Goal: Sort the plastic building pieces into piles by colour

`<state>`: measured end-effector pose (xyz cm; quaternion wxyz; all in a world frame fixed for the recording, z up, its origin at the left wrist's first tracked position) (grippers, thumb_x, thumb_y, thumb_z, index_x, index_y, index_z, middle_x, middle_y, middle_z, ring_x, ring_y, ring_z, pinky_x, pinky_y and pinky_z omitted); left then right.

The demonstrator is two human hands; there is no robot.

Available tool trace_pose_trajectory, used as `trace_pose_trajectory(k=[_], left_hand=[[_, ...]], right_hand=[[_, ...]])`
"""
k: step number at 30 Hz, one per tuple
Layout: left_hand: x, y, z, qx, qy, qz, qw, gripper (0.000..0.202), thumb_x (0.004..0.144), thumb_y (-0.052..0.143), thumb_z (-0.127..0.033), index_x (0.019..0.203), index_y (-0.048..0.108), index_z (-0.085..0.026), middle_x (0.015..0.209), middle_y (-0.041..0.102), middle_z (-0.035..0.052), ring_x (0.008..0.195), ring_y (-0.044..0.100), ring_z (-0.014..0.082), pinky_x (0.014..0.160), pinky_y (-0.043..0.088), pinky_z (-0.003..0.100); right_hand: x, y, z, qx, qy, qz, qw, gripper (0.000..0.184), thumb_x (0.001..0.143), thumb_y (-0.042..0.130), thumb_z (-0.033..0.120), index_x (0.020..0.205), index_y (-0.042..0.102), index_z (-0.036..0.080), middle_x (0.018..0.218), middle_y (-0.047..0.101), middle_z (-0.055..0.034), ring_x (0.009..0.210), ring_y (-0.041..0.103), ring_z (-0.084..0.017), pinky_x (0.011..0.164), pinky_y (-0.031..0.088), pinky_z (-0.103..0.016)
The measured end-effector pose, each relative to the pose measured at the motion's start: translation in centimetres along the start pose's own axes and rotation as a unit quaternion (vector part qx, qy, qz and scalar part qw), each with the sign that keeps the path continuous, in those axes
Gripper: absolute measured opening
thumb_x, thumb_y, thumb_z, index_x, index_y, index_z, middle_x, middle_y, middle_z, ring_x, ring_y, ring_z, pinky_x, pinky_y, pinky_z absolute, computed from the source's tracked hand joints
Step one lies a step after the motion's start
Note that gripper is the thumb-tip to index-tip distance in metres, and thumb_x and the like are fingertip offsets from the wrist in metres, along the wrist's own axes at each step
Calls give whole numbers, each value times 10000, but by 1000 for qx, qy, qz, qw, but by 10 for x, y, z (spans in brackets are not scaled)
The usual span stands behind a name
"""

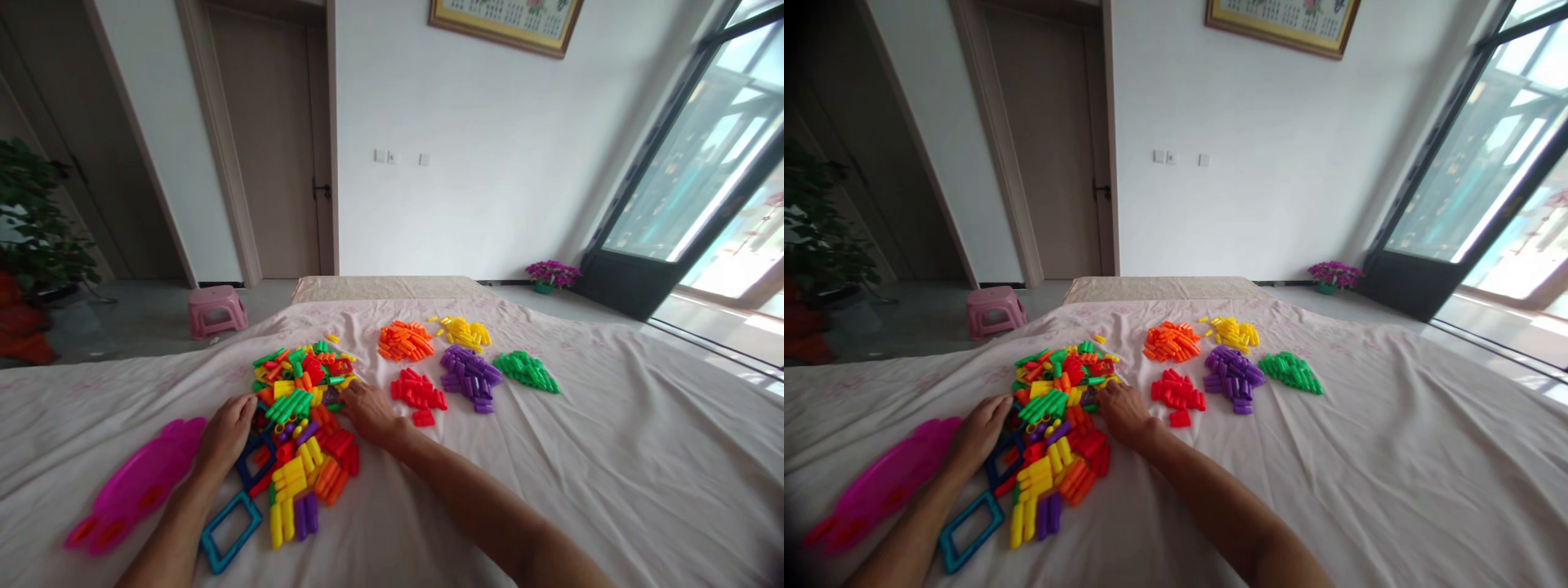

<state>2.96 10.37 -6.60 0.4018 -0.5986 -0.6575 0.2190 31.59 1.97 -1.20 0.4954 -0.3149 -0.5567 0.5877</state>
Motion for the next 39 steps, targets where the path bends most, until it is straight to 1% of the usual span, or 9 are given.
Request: trace_pose_trajectory(k=[5,9,16,21,25,28,31,35,39], left_hand=[[1,0,1,2,2,4,1000,451,895,334,-467,1024,661,-185,1141,714,108,1083,646,217,918,470,279],[1,1,3,3,0,3,1000,433,891,346,-475,1012,660,-204,1134,717,97,1075,651,228,912,480,296],[4,4,12,-3,0,10,1000,453,873,366,-471,1023,656,-157,1162,702,153,1104,636,283,962,476,380],[8,8,19,-3,1,19,1000,458,885,353,-475,1030,639,-148,1166,694,168,1125,622,305,985,468,414],[9,10,21,-2,-9,31,999,468,887,337,-495,1033,629,-160,1176,692,148,1142,613,308,999,463,427],[9,11,20,-5,-13,27,1000,468,880,339,-502,1009,635,-164,1154,699,155,1127,622,317,985,471,432],[9,11,19,-7,-10,21,1000,475,884,330,-500,1010,638,-161,1161,694,166,1122,624,314,985,465,431],[7,8,15,-2,-9,20,1000,478,884,333,-488,1048,641,-161,1185,687,149,1131,622,275,986,459,372],[4,5,9,2,-5,16,1000,476,887,332,-493,1040,654,-178,1163,704,116,1106,638,237,955,468,310]], right_hand=[[-19,-12,-17,95,55,-40,993,139,912,566,279,1029,622,229,1007,683,-37,863,638,-178,707,445,-248],[-44,-36,-49,152,83,-137,975,136,905,572,260,996,660,212,955,696,-42,848,639,-168,749,456,-251],[-122,-79,-186,80,264,-334,901,226,834,576,301,971,704,175,935,697,-75,830,632,-198,772,476,-304],[-190,-100,-284,8,432,-345,833,255,797,607,329,977,712,183,951,704,-74,784,636,-188,730,458,-288],[-223,-108,-322,-32,526,-333,782,311,805,599,309,1082,683,195,1001,708,-89,872,640,-217,742,445,-300],[-221,-106,-321,-27,529,-355,771,312,817,572,278,1104,672,208,1037,707,-79,870,643,-203,746,452,-295],[-193,-98,-296,16,462,-386,798,286,826,544,271,1070,680,210,1017,715,-55,796,649,-170,751,469,-287],[-129,-80,-232,116,308,-381,864,273,837,534,304,1029,691,189,940,722,-49,766,657,-168,748,497,-291],[-67,-61,-145,177,161,-298,924,220,861,534,260,1004,690,200,912,715,-42,787,650,-168,734,500,-282]])
Point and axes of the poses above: each hand's wrist, its own x-axis towards the middle knuckle, its own y-axis out of the palm, z = x × y, the point moved 3 cm from there along x, towards the middle knuckle
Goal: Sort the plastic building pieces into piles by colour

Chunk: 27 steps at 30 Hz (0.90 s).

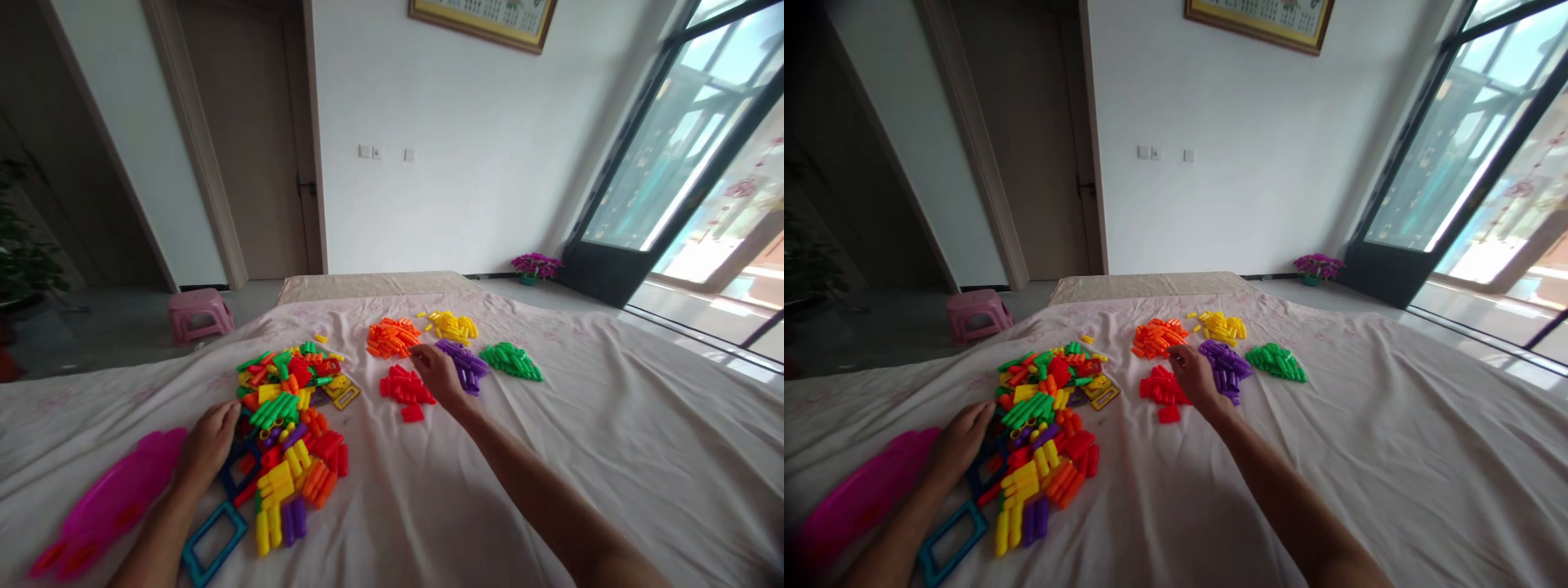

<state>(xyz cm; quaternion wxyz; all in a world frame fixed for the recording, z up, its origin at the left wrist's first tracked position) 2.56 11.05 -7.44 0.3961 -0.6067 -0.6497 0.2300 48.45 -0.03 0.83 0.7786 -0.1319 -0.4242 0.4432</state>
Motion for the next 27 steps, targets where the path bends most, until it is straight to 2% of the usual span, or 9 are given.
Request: trace_pose_trajectory(k=[3,6,9,13,18,21,24,27], left_hand=[[-1,-2,-4,0,0,-6,1000,467,891,331,-489,1024,661,-187,1143,714,104,1077,651,227,933,474,297],[-2,-3,-6,-3,3,-9,1000,455,894,335,-474,1023,662,-185,1143,714,105,1086,647,220,941,466,289],[-2,-4,-6,-6,6,-9,1000,448,895,340,-473,1021,662,-188,1131,719,103,1083,648,214,934,466,282],[-2,-3,-5,-7,5,-10,1000,436,894,348,-476,1013,662,-199,1141,716,98,1089,644,215,939,461,287],[-4,-3,-6,-5,2,-6,1000,445,896,340,-481,1022,656,-193,1143,712,103,1085,645,220,931,463,288],[-3,-5,-8,-5,6,-6,1000,451,897,334,-476,1027,655,-187,1148,710,109,1089,644,219,936,461,284],[-3,-6,-8,-5,10,-9,1000,450,895,336,-475,1021,657,-185,1141,713,111,1084,648,222,935,464,283],[-3,-6,-8,-6,13,-12,1000,423,891,352,-466,1005,658,-196,1126,720,102,1069,654,220,927,471,286]], right_hand=[[-5,48,54,10,-64,116,991,232,879,530,208,1054,683,213,964,700,-39,799,644,-147,760,487,-260],[-9,89,91,-32,-104,208,972,298,884,556,213,1164,648,253,1093,654,-38,867,633,-144,756,470,-237],[-8,118,111,-91,-132,241,957,289,911,542,244,1185,627,276,1124,620,-35,976,603,-165,791,459,-243],[-3,141,120,-163,-140,247,945,205,930,536,304,1098,646,262,1098,603,-50,1037,567,-198,807,456,-272],[-1,148,120,-188,-137,267,935,205,891,605,350,1065,619,242,1150,571,-58,1045,557,-198,825,452,-286],[-2,141,119,-159,-131,255,945,223,895,607,380,1064,609,234,1092,618,-48,993,587,-190,802,446,-272],[-4,122,109,-105,-101,207,967,203,928,557,388,1062,611,246,1023,670,-28,915,624,-177,750,441,-254],[-4,90,81,-62,-59,140,986,194,939,524,377,1052,626,256,976,700,-16,856,641,-166,731,441,-250]])
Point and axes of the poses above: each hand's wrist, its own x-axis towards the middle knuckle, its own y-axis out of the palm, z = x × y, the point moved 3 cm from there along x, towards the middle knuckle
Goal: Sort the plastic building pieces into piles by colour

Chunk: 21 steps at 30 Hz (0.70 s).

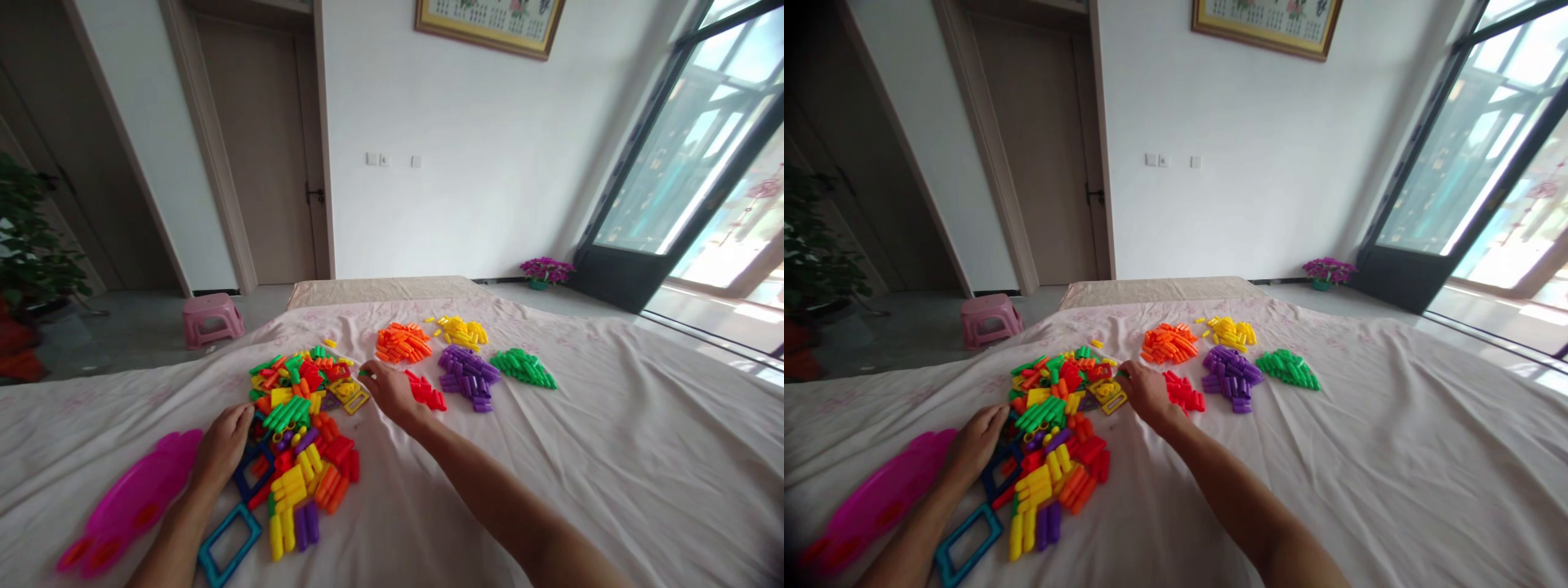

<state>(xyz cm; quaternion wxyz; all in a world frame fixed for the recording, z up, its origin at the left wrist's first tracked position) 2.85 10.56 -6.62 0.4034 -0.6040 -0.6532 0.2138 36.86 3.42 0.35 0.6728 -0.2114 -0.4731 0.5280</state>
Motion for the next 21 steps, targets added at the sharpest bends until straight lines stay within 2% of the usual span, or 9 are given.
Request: trace_pose_trajectory(k=[5,7,10,13,15,17,19,21], left_hand=[[0,1,0,-1,1,-3,1000,408,891,358,-448,1013,658,-200,1131,719,101,1073,648,215,931,466,287],[-1,1,0,0,-1,-1,1000,424,893,349,-451,1020,659,-190,1140,715,110,1079,646,218,935,464,291],[-1,1,-1,2,-3,2,1000,443,894,341,-457,1020,662,-180,1139,714,119,1083,645,228,941,463,304],[-1,1,-2,4,-7,4,1000,448,893,341,-464,1014,662,-177,1134,714,121,1083,645,234,935,465,307],[-1,1,-2,4,-9,4,1000,451,894,335,-465,1018,658,-175,1142,710,125,1087,643,239,935,463,311],[-1,1,-2,5,-11,2,1000,449,896,333,-465,1017,655,-178,1152,707,125,1091,641,241,934,462,313],[-1,1,-1,6,-13,0,1000,438,895,338,-466,1012,653,-186,1149,711,120,1084,644,239,927,465,311],[-1,1,0,6,-13,-1,1000,426,893,345,-464,1006,654,-193,1137,717,112,1074,650,233,922,468,302]], right_hand=[[-21,-71,-80,-14,75,-121,990,221,898,522,311,1052,654,223,968,714,-38,812,650,-182,746,468,-284],[-32,-105,-116,-62,105,-164,979,256,882,527,309,1084,654,216,1036,709,-63,899,649,-202,794,464,-299],[-55,-154,-172,-142,195,-195,951,287,869,541,328,1102,655,208,1020,714,-72,865,653,-212,753,455,-301],[-81,-190,-219,-230,266,-204,914,329,865,519,285,1155,646,194,1074,694,-114,902,643,-233,735,436,-310],[-95,-202,-239,-264,309,-206,890,402,846,509,231,1229,615,172,1114,672,-152,886,642,-240,709,429,-314],[-102,-203,-244,-270,324,-216,881,446,831,497,192,1265,597,163,1156,652,-166,872,641,-236,701,427,-314],[-97,-192,-234,-250,296,-224,894,418,832,481,178,1224,625,170,1179,644,-150,904,638,-231,732,437,-312],[-82,-172,-208,-206,238,-222,923,354,844,468,181,1136,667,178,1157,656,-121,947,632,-222,783,452,-308]])
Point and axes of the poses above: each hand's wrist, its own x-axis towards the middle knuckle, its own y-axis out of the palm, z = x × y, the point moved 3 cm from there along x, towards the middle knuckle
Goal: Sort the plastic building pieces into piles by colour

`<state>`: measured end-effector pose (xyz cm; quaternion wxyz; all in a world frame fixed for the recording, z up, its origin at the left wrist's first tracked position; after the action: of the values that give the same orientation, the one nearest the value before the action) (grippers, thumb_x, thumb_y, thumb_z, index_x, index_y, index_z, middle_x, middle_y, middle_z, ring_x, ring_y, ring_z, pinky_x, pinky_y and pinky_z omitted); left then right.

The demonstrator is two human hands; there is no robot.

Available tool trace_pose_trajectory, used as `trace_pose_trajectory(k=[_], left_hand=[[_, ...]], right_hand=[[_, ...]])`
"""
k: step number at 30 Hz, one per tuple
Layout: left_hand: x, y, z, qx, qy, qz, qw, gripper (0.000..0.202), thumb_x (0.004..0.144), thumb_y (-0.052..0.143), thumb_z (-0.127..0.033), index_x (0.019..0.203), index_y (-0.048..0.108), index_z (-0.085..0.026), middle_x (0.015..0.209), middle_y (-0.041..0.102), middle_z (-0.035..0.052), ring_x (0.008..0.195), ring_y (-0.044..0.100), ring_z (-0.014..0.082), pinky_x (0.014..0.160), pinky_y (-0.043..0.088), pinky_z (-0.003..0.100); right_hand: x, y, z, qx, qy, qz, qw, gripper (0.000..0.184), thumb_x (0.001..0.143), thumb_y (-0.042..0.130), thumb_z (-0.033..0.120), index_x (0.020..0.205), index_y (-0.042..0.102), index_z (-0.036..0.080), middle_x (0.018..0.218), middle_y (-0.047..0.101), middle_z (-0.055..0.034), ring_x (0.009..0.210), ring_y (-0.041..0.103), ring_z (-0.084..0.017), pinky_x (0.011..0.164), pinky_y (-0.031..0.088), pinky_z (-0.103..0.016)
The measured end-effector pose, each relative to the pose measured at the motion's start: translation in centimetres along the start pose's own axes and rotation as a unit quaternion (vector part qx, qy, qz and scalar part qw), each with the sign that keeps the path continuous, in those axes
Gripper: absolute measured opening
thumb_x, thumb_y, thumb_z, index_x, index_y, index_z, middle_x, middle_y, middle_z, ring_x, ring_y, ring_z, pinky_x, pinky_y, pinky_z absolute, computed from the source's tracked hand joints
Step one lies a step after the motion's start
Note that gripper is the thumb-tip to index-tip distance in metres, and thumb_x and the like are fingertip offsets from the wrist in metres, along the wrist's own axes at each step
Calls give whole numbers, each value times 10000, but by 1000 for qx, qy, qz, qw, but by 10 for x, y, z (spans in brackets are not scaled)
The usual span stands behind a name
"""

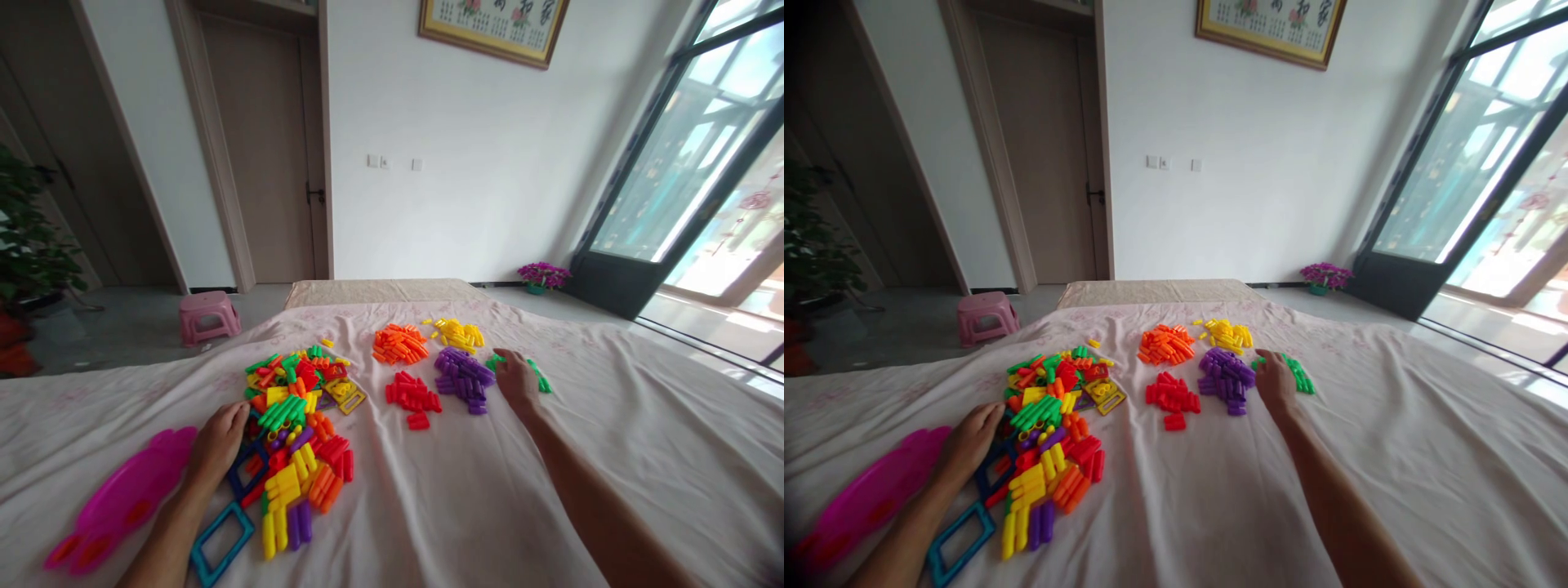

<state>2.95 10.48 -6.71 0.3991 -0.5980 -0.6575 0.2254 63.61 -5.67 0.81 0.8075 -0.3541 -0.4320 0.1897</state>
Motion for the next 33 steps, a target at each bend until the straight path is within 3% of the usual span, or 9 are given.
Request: trace_pose_trajectory(k=[4,8,13,17,22,33], left_hand=[[0,0,1,0,6,-1,1000,417,892,350,-460,1008,657,-204,1129,721,98,1072,652,220,918,471,284],[0,-1,0,-3,9,-1,1000,426,893,347,-468,1011,657,-200,1133,719,99,1068,655,223,913,477,290],[0,-1,0,-8,9,0,1000,428,899,342,-464,1018,653,-194,1148,713,105,1082,649,218,939,465,294],[0,0,1,-9,10,3,1000,439,898,341,-469,1025,652,-186,1149,710,109,1098,642,218,948,459,290],[1,1,2,-13,12,3,1000,429,895,346,-464,1017,653,-189,1142,712,109,1091,643,219,950,458,292],[-1,-1,0,-19,6,1,1000,413,875,368,-470,999,653,-197,1131,719,111,1071,653,242,923,481,322]], right_hand=[[-24,14,99,151,-116,45,981,266,886,476,224,1041,689,194,1042,693,-78,942,639,-197,839,473,-303],[-65,30,193,214,-212,185,935,229,892,553,251,1080,680,224,1047,693,-60,829,658,-168,776,487,-284],[-106,53,257,196,-263,273,905,286,898,593,371,1154,650,257,1105,659,-51,852,654,-165,723,471,-251],[-113,71,281,149,-275,297,902,318,877,614,406,1162,646,269,1128,633,-52,944,638,-199,745,467,-265],[-113,84,291,110,-305,306,895,256,890,593,378,1101,683,263,1082,622,-60,980,612,-218,802,460,-294],[-115,80,262,233,-276,257,897,201,877,546,197,1052,645,216,1084,611,-58,928,611,-165,818,477,-256]])
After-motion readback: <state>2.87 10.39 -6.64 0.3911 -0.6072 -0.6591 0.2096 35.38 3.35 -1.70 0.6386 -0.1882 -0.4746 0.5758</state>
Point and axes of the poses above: each hand's wrist, its own x-axis towards the middle knuckle, its own y-axis out of the palm, z = x × y, the point moved 3 cm from there along x, towards the middle knuckle
